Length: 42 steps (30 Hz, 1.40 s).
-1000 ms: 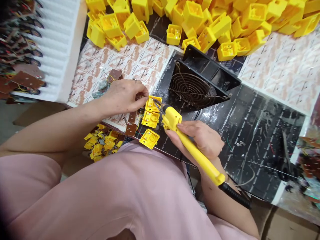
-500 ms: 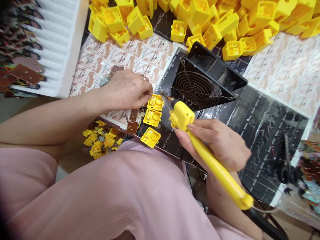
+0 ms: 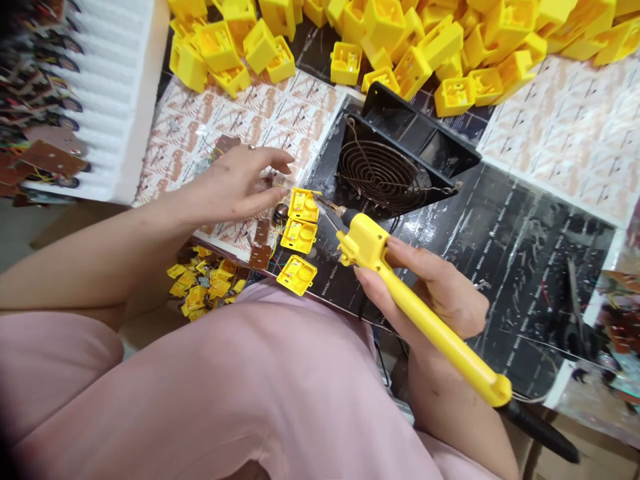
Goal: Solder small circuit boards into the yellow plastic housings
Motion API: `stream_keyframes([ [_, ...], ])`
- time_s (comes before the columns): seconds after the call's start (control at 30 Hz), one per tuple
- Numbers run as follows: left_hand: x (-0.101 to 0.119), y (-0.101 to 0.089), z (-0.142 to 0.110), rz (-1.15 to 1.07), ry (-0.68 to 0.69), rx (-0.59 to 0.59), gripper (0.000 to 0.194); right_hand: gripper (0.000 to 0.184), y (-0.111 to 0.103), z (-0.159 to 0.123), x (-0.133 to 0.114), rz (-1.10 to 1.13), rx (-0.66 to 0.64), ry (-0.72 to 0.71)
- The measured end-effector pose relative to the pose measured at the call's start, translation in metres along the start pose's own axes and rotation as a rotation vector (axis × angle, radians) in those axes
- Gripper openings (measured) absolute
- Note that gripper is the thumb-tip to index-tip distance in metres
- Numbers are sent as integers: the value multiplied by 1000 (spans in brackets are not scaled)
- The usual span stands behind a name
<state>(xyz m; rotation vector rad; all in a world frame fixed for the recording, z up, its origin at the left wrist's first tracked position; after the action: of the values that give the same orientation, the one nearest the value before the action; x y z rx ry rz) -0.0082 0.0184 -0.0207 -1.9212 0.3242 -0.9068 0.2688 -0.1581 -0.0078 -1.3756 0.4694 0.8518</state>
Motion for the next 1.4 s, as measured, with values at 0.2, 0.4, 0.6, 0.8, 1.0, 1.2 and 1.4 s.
stream_keyframes([
  [0.2, -11, 8, -2, -21, 13, 171, 35, 51, 17, 12, -2, 110, 104, 8],
  [0.4, -1, 11, 0, 76, 45, 146, 30, 42, 22, 8, 5, 85, 286, -21],
  [0.6, 4, 12, -4, 105, 46, 64, 27, 35, 19, 7, 5, 18, 237, -89],
  [0.8, 5, 17, -2, 172, 50, 1, 29, 36, 13, 17, -2, -36, 34, -254],
  [1.0, 10, 14, 0, 220, 42, -27, 31, 31, 5, 34, -6, -187, -67, -416],
  [1.2, 14, 11, 1, 246, 58, -29, 30, 25, -4, 53, -12, -297, -180, -577],
  [1.4, 17, 10, 3, 271, 66, -13, 30, 24, -12, 56, -22, -336, -310, -565],
])
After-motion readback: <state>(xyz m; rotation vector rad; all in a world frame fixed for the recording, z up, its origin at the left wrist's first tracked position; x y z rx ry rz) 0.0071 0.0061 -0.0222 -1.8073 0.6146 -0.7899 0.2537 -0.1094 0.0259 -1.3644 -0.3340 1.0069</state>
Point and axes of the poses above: each hand's wrist, its own z-axis towards the middle knuckle, its own y-axis out of the palm, x = y × z, the point moved 1 cm from there along z, towards the middle knuckle, and after that the axes turned 15 degrees about -x, right-handed, at the moved point
